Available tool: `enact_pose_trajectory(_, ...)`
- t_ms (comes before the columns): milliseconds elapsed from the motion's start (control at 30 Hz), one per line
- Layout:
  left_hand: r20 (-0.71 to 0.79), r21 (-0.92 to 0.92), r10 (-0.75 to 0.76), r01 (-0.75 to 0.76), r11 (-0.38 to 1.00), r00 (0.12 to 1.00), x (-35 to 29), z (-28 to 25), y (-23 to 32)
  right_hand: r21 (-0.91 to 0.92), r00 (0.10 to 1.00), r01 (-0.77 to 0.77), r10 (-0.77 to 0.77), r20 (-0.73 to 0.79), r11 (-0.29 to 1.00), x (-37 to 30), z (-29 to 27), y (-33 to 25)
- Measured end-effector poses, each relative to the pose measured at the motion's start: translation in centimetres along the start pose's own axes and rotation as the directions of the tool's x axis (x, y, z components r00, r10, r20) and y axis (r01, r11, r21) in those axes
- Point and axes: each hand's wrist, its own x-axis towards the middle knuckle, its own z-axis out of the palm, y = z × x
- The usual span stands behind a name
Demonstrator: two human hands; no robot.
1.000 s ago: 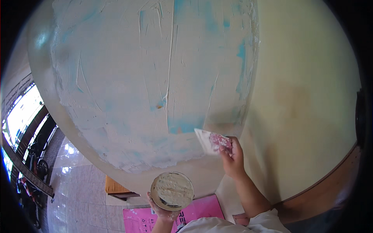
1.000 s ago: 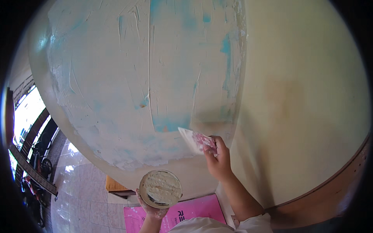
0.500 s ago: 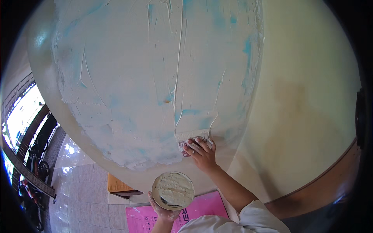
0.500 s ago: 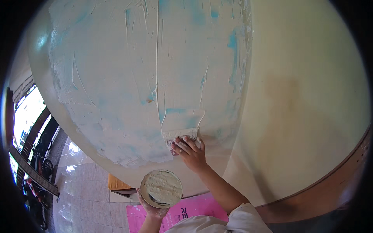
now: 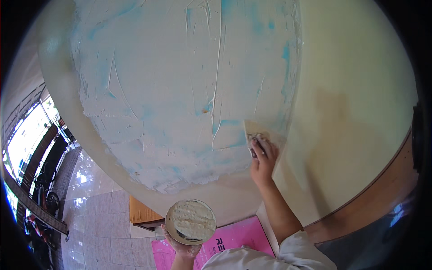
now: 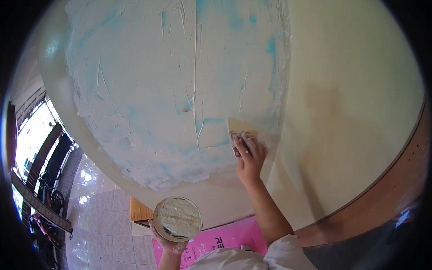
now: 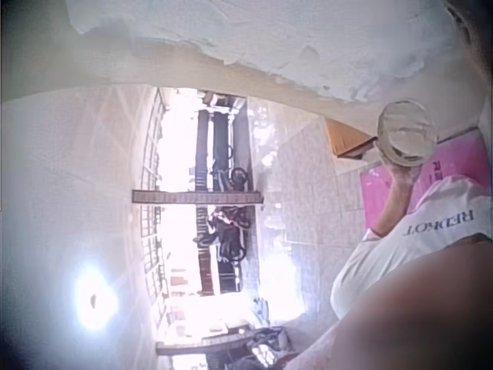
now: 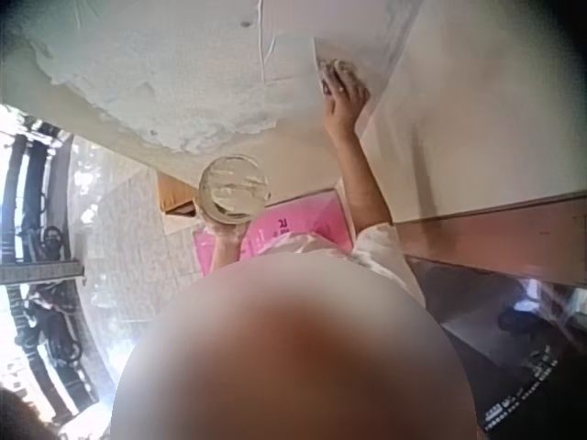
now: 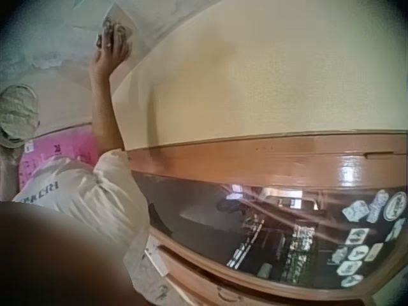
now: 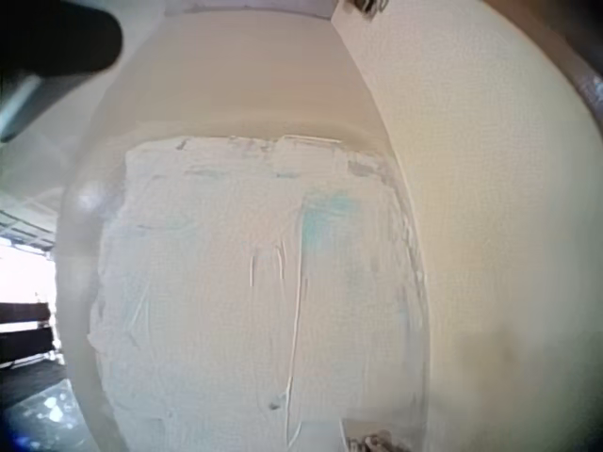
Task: The person applies a white plaster compound to a wall using a plastic scraper.
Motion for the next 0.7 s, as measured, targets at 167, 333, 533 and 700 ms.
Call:
enact_pose_trajectory(167, 0.027, 0.162, 0.034, -0.038, 0.986, 0.999, 0.1, -0.1, 0.0, 0.03, 0.989, -0.029, 0.024, 0.147, 0.999, -6.1, 2.8, -2.0)
enact_pose_trajectory(333, 0.022, 0.115, -0.028, 0.025, 0.993, 0.999, 0.0, -0.5, 0.6, 0.136, 0.96, 0.002, -0.04, 0.279, 0.991, -8.2, 1.8, -4.4)
enact_pose_trajectory(533, -0.013, 0.05, -0.032, 0.033, 0.998, 0.999, 0.4, -1.4, 0.6, 0.501, 0.773, -0.632, 0.526, 0.355, 0.591, -8.4, 1.5, -4.1)
enact_pose_trajectory(700, -0.027, 0.026, -0.025, 0.026, 0.999, 0.999, 0.5, -1.6, 0.7, 0.722, 0.569, -0.682, 0.705, 0.424, 0.117, -7.5, 1.4, -3.6)
